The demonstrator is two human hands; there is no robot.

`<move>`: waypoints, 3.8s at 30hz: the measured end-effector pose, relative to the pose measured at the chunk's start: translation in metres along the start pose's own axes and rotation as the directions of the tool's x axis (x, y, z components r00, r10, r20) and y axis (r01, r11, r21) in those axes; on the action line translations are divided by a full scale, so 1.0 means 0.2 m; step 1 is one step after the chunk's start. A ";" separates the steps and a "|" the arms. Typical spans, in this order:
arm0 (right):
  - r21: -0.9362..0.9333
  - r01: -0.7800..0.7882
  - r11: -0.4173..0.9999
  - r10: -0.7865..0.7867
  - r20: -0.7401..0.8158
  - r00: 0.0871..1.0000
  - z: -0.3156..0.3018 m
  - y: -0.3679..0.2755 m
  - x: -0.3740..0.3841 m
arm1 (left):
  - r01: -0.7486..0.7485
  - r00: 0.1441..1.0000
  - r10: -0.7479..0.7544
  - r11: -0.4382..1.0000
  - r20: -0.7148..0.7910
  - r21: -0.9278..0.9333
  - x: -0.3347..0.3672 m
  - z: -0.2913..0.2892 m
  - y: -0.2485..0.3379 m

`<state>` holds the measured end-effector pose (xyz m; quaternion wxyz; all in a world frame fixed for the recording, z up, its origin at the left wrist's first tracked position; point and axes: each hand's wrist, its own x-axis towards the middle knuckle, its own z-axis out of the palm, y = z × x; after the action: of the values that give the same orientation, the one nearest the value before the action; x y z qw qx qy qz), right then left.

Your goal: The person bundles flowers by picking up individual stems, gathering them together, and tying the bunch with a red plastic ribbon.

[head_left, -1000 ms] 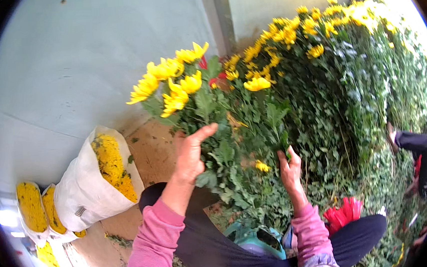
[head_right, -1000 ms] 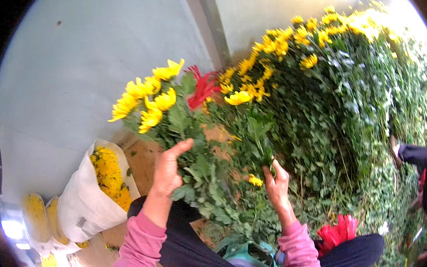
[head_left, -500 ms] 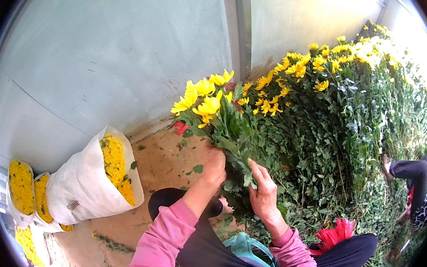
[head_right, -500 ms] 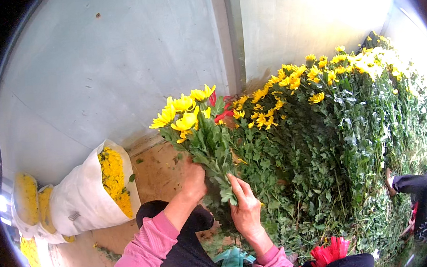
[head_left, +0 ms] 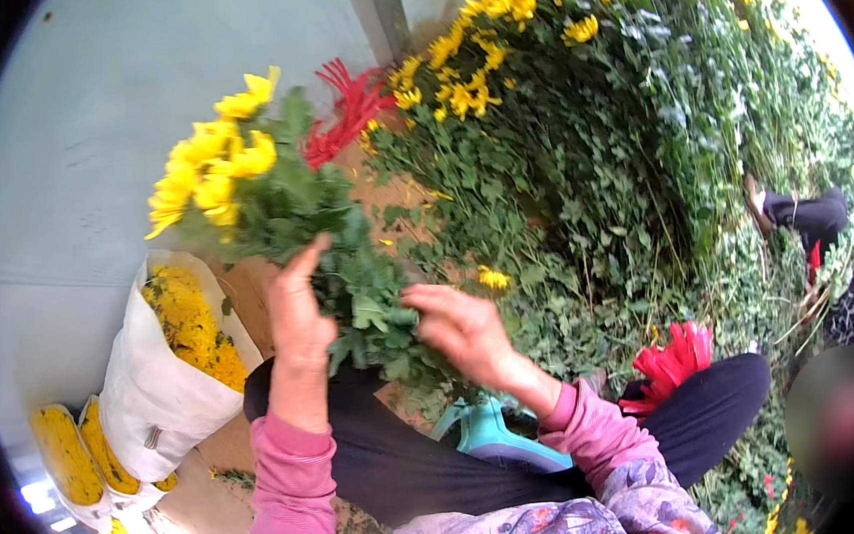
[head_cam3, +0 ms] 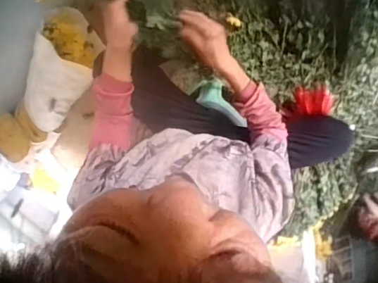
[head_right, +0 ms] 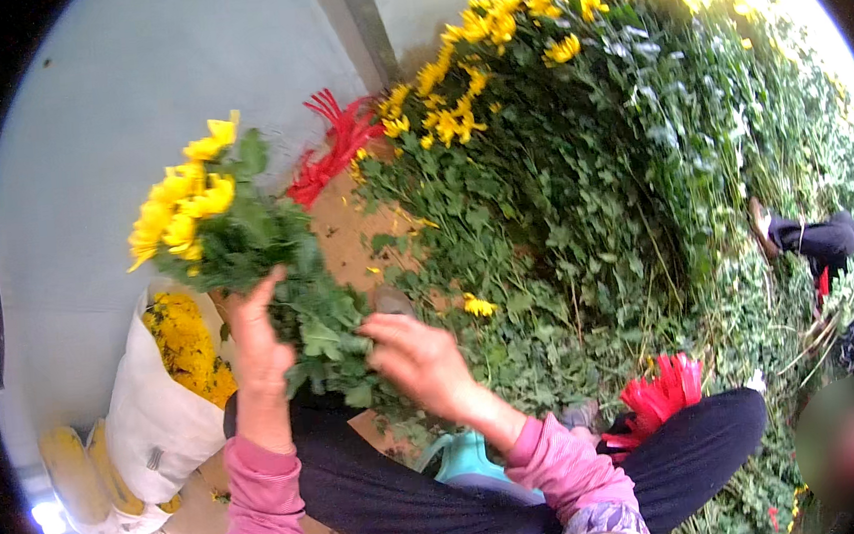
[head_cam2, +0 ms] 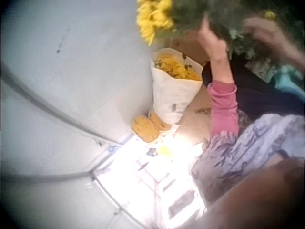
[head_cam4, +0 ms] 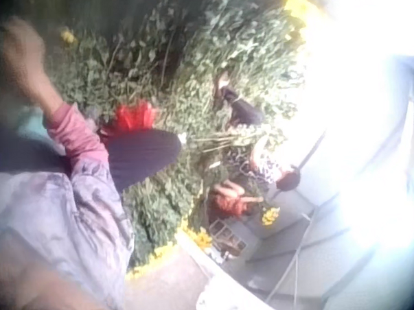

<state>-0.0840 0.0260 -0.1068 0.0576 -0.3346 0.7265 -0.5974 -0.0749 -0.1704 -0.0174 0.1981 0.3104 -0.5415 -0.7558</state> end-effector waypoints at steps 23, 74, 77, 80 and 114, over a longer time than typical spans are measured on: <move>0.702 -0.465 0.539 0.698 -0.064 0.713 -0.43 0.93 0.09 | 0.121 0.982 -0.108 0.989 0.153 -0.082 0.05 0.20 -0.03; 0.317 -0.095 0.944 0.168 -0.211 0.963 -0.27 -0.19 0.54 | 0.009 0.817 -0.045 0.998 0.575 0.065 -0.07 0.21 -0.21; 0.184 -0.111 0.977 0.137 -0.135 0.981 -0.22 -0.21 0.56 | 0.550 0.717 -0.361 0.819 0.596 -0.165 -0.05 0.13 -0.16; 0.162 -0.112 0.980 0.123 -0.062 0.990 -0.12 -0.17 0.55 | 0.520 0.795 -0.378 0.827 0.474 -0.214 -0.03 0.07 -0.17; -0.589 -0.454 0.669 0.389 -0.244 0.888 -0.06 1.12 0.00 | 0.075 0.996 -0.062 0.965 0.059 -0.252 0.00 0.04 0.10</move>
<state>-0.1837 0.0490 -0.3074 0.0431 -0.1274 0.9430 -0.3044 -0.0820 -0.1720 0.0037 0.1964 0.2817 -0.4339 -0.8330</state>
